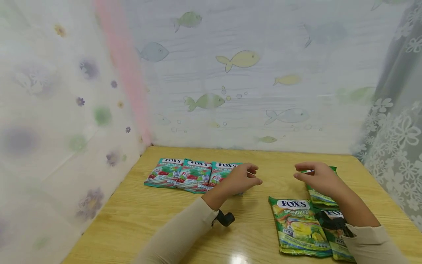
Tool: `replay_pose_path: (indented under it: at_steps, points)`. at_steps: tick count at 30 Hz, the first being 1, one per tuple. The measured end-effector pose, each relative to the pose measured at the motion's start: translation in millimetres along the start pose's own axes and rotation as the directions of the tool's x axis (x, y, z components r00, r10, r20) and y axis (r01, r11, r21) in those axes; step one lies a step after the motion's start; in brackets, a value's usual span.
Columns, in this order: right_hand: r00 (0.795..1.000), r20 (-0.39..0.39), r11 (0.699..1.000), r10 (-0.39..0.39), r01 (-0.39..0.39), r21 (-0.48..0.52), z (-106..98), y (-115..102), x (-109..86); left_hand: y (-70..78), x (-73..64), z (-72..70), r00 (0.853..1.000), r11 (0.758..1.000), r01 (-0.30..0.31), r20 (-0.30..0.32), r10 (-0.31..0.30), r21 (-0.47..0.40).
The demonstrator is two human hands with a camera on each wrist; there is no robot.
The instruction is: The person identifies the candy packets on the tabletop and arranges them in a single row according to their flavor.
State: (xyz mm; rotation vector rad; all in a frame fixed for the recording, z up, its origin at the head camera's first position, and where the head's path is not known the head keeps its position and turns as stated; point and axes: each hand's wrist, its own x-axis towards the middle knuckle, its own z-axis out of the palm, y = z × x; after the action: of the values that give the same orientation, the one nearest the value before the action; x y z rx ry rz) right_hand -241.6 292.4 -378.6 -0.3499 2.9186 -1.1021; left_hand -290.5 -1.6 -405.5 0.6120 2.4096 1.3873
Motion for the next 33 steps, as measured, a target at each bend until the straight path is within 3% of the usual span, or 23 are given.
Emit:
replay_pose_path:
  at_steps: [7, 17, 22, 29, 33]
  points:
    - [0.998, -0.017, 0.998, 0.055, -0.055, 0.003, -17, 21, -4.4, 15.3, 14.1, 24.3, 0.998, 0.987, 0.056, 0.037, -0.051, -0.149]
    - [0.989, -0.03, 0.99, 0.144, -0.143, 0.014, -35, 58, -12.7, 21.5, 42.0, 65.5, 0.989, 0.933, 0.131, 0.102, -0.102, -0.334]
    - [0.984, -0.013, 0.982, 0.176, -0.174, 0.072, -45, 68, -15.2, 29.7, 52.4, 80.9, 0.983, 0.905, 0.168, 0.133, -0.124, -0.39]
    - [0.974, -0.003, 0.972, 0.226, -0.225, 0.073, -58, 84, -22.1, 43.8, 62.3, 95.4, 0.975, 0.902, 0.195, 0.179, -0.135, -0.384]
    - [0.965, -0.012, 0.963, 0.26, -0.258, 0.079, -62, 94, -25.8, 48.2, 67.1, 104.2, 0.969, 0.869, 0.23, 0.183, -0.164, -0.438]
